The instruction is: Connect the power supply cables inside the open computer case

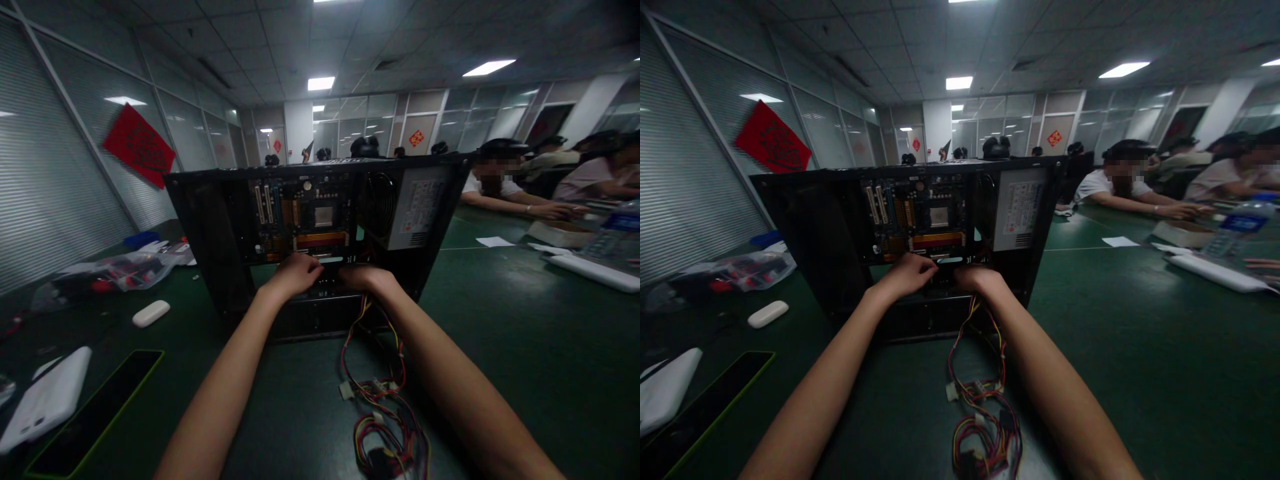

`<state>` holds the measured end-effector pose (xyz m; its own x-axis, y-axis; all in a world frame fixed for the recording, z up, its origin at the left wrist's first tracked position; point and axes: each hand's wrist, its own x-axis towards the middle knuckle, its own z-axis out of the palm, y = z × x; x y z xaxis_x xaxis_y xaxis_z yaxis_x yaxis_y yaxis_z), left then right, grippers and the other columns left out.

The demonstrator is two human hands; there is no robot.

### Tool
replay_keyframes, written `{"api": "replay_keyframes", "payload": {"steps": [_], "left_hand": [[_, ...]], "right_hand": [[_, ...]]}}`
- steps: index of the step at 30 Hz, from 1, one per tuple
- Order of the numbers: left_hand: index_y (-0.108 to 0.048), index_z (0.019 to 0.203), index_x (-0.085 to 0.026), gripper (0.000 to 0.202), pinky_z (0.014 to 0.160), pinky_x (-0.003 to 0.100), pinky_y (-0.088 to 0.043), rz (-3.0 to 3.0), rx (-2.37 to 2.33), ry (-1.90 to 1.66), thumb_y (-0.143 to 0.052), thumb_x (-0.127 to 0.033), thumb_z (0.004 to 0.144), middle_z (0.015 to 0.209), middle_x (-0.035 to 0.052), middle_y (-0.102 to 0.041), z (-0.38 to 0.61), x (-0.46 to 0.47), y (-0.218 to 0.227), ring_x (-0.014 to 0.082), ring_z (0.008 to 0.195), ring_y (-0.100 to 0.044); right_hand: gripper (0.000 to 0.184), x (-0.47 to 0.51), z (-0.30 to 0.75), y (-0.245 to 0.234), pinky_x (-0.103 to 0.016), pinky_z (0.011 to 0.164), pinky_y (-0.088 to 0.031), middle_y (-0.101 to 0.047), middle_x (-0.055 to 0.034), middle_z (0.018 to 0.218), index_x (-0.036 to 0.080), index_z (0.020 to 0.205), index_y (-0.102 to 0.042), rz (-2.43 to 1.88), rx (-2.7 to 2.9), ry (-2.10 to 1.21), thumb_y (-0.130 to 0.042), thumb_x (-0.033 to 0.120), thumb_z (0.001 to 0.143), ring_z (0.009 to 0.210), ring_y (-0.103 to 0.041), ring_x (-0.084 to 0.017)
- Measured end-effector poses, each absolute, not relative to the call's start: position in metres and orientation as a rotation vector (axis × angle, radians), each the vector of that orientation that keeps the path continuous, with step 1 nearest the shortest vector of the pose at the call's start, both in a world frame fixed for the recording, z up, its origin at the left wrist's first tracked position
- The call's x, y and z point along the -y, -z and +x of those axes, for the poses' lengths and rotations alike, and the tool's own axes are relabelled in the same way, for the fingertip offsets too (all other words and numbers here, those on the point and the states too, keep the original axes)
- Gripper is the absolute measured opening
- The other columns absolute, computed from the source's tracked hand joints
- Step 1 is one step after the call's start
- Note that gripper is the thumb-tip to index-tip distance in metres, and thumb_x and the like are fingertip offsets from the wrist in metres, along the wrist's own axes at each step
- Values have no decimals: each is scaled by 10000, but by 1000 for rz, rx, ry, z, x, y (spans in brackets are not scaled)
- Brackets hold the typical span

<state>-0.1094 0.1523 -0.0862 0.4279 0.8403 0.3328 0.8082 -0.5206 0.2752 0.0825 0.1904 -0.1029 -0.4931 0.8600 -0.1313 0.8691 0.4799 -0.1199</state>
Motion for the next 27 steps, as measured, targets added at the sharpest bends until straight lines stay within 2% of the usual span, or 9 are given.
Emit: {"api": "replay_keyframes", "payload": {"steps": [2,5,7,9,12,15,18,22,27], "left_hand": [[-785,941,-190,272,736,293,-487,2546,-1425,-716,-541,-308,960,912,50,-784,-112,-154,82,214,863,-711],[-775,986,-196,295,823,293,-508,2448,-1343,-811,-520,-342,974,989,39,-786,-118,-151,69,207,927,-709],[-765,1039,-203,300,902,309,-512,2406,-1313,-877,-529,-375,969,1061,36,-781,-123,-144,56,213,992,-704],[-753,1083,-200,320,965,335,-506,2398,-1268,-932,-543,-406,958,1119,43,-769,-128,-133,40,224,1048,-694],[-736,1139,-179,381,984,363,-517,2376,-1174,-961,-564,-459,947,1170,65,-752,-133,-110,16,241,1090,-682],[-724,1183,-198,389,927,350,-550,2363,-1155,-965,-584,-472,944,1165,55,-750,-134,-85,-4,235,1056,-691],[-715,1210,-233,368,976,353,-534,2491,-1175,-954,-614,-454,934,1191,39,-735,-136,-66,-17,233,1087,-678],[-682,1267,-264,416,1069,384,-487,2681,-1221,-914,-653,-476,910,1284,39,-688,-143,-55,-23,253,1197,-626],[-622,1351,-270,522,1115,410,-460,2748,-1222,-854,-675,-512,891,1366,52,-638,-151,-55,-23,263,1263,-589]], "right_hand": [[233,-188,80,98,-245,598,-448,-766,-80,836,188,823,-759,1522,-2803,395,-632,357,920,699,-683,-174],[437,-179,75,84,-223,512,-383,-690,-41,659,157,729,-692,1467,-3091,862,-509,465,979,550,-596,-126],[463,-170,73,70,-217,475,-367,-657,-29,609,149,717,-658,1426,-3212,1222,-482,488,979,494,-557,-112],[410,-159,73,55,-212,472,-378,-663,-23,622,149,753,-655,1380,-3305,1470,-502,460,972,487,-552,-104],[269,-146,78,36,-220,569,-471,-718,-43,739,144,839,-661,1368,-3353,1838,-557,364,954,589,-634,-116],[170,-139,83,26,-262,675,-539,-754,-69,874,147,954,-650,1427,-3226,2238,-575,299,947,706,-703,-150],[170,-136,83,25,-320,798,-571,-757,-85,967,154,1016,-642,1380,-3161,2464,-578,299,955,838,-730,-184],[206,-136,80,25,-412,979,-549,-744,-107,1029,159,1053,-639,1156,-3093,2707,-594,335,955,979,-717,-210],[220,-132,86,17,-422,1011,-541,-743,-85,1037,184,994,-636,919,-2870,3075,-637,395,928,1004,-709,-207]]}}
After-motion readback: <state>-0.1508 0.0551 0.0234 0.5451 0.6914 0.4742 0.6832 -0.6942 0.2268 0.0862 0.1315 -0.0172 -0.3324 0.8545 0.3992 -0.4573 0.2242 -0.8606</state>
